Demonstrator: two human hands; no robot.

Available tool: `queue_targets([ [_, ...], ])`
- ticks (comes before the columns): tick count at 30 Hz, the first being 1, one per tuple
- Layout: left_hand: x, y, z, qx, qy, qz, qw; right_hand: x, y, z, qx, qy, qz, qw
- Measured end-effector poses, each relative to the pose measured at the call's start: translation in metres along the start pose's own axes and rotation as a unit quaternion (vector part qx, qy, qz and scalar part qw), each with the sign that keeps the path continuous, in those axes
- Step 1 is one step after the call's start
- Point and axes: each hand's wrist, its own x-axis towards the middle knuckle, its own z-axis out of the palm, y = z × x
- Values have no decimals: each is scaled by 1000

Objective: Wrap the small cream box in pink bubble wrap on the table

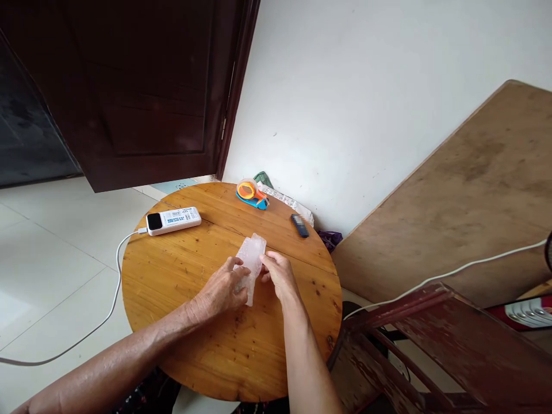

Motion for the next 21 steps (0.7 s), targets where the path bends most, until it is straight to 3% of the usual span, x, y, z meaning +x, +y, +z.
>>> queue_targets([
  [9,-1,2,-5,22,-14,58,998,22,-2,17,-10,-12,-25,1000],
  [14,0,2,-6,44,-37,44,997,20,2,19,11,-1,-55,998],
  [21,-1,-1,-1,40,-25,39,998,16,4,14,90,-51,-107,989],
])
